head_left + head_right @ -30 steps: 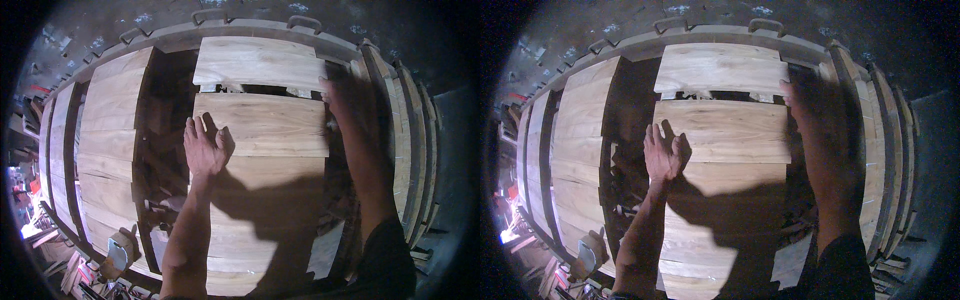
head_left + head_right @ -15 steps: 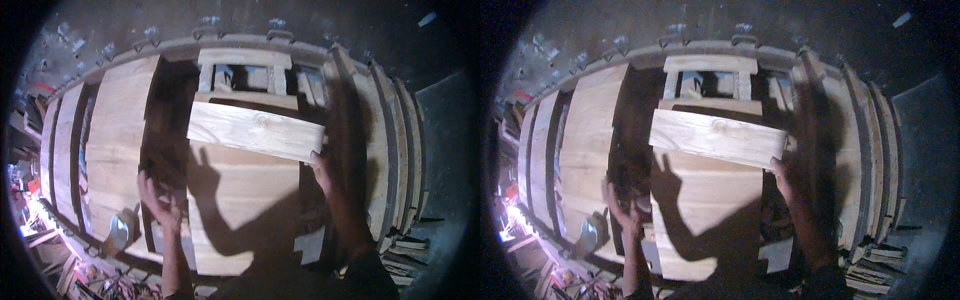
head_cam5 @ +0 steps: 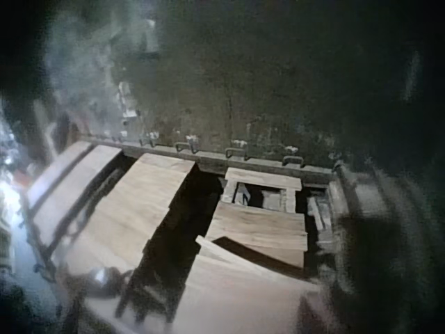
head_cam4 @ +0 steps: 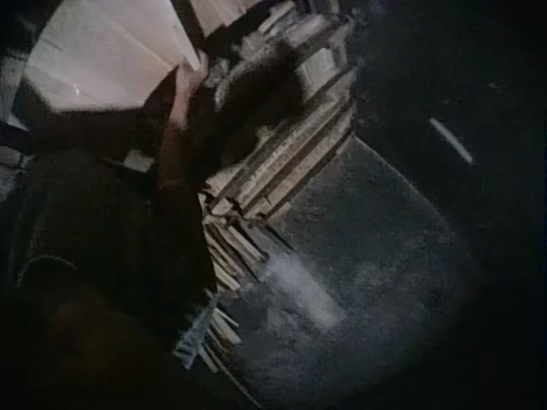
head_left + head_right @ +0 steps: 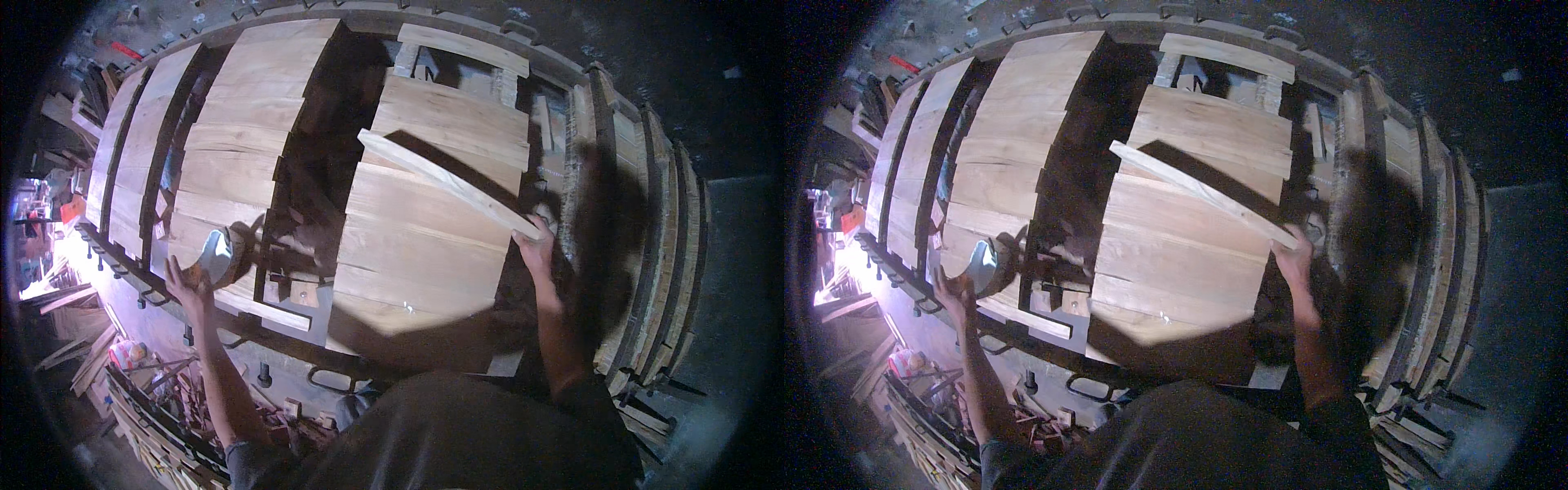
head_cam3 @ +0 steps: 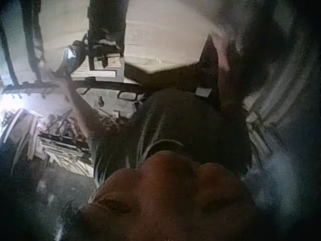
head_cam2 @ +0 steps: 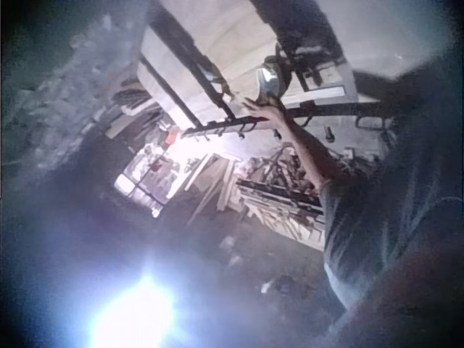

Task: The person applies glue to wooden planks using a brush and places them into a curved wooden mold. The person repeats this process for several planks, arranging them side by side within the mold.

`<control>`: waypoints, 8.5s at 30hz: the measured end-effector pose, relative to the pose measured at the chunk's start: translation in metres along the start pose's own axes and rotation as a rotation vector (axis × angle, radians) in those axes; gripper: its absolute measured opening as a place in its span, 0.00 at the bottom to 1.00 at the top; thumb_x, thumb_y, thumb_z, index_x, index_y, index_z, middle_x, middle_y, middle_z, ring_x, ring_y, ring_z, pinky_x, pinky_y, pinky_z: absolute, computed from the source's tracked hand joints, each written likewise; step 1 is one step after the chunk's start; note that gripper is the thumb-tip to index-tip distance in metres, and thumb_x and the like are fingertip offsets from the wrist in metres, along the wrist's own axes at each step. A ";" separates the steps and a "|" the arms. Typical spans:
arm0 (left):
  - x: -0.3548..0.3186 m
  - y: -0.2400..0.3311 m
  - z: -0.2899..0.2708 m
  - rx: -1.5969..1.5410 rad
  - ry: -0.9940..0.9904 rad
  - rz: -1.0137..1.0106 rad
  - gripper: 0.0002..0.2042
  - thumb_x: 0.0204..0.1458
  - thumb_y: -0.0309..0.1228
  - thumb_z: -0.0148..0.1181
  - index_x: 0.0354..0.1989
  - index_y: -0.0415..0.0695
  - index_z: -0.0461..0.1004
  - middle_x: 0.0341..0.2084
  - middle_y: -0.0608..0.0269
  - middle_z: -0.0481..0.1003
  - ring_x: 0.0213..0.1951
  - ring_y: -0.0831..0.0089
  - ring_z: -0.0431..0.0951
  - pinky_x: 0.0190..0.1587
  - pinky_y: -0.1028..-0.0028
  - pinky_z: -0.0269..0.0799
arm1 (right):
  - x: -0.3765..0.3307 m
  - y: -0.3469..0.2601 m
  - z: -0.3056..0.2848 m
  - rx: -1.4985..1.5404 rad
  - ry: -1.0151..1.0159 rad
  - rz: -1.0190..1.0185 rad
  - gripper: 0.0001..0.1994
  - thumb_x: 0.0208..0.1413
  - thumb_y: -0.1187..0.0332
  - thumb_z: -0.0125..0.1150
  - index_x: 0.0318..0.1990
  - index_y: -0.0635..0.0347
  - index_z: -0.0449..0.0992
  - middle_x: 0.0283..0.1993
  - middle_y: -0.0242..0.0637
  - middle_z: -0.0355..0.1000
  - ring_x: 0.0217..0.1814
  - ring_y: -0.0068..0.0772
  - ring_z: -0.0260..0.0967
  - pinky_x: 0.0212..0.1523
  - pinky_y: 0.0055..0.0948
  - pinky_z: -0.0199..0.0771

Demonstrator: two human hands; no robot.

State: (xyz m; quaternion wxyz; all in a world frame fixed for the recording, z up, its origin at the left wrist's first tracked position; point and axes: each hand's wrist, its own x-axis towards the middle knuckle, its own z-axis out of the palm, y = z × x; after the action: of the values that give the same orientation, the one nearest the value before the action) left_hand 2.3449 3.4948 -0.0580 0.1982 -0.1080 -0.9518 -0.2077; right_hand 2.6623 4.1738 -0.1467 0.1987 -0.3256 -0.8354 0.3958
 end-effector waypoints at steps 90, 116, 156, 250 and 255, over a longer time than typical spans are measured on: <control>-0.145 0.197 -0.132 -2.191 0.101 -0.580 0.28 0.57 0.30 0.64 0.64 0.37 0.61 0.58 0.54 0.70 0.60 0.58 0.69 0.64 0.50 0.63 | -0.050 -0.306 -0.044 0.708 -0.745 -0.023 0.24 0.49 0.71 0.71 0.55 0.65 0.71 0.41 0.31 0.75 0.31 0.15 0.67 0.28 0.14 0.62; -0.168 0.212 -0.191 -2.408 0.250 -0.284 0.41 0.46 0.58 0.68 0.67 0.54 0.64 0.66 0.45 0.63 0.69 0.43 0.58 0.71 0.41 0.48 | -0.137 -0.392 -0.063 0.124 -0.338 -1.048 0.18 0.45 0.87 0.53 0.45 0.63 0.76 0.52 0.48 0.78 0.60 0.43 0.74 0.59 0.37 0.74; -0.076 0.295 -0.060 -2.255 -0.239 -0.689 0.30 0.49 0.23 0.67 0.61 0.36 0.63 0.51 0.56 0.74 0.56 0.61 0.73 0.67 0.51 0.61 | -0.072 -0.293 -0.042 1.115 -0.238 0.176 0.26 0.63 0.66 0.57 0.65 0.70 0.62 0.64 0.46 0.68 0.66 0.40 0.65 0.69 0.41 0.60; -0.005 0.340 0.304 -0.229 -0.713 0.835 0.27 0.54 0.48 0.61 0.58 0.46 0.70 0.66 0.46 0.61 0.64 0.46 0.63 0.63 0.49 0.60 | 0.244 -0.093 0.197 2.152 -0.206 -0.077 0.33 0.63 0.36 0.42 0.65 0.47 0.68 0.65 0.39 0.69 0.68 0.46 0.64 0.70 0.56 0.59; -0.010 0.337 0.305 -0.192 -0.930 0.679 0.27 0.55 0.49 0.60 0.59 0.49 0.69 0.66 0.49 0.62 0.63 0.47 0.64 0.60 0.51 0.64 | 0.244 -0.126 0.187 2.170 -0.235 0.130 0.32 0.65 0.35 0.36 0.67 0.41 0.66 0.66 0.35 0.68 0.70 0.44 0.62 0.74 0.52 0.53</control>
State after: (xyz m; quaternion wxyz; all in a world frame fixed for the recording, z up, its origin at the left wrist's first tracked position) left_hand 2.3491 3.9276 -0.1980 -0.1959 -0.5042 -0.8279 -0.1486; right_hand 2.3306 4.1858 -0.1422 0.2777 0.0193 -0.0369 0.9598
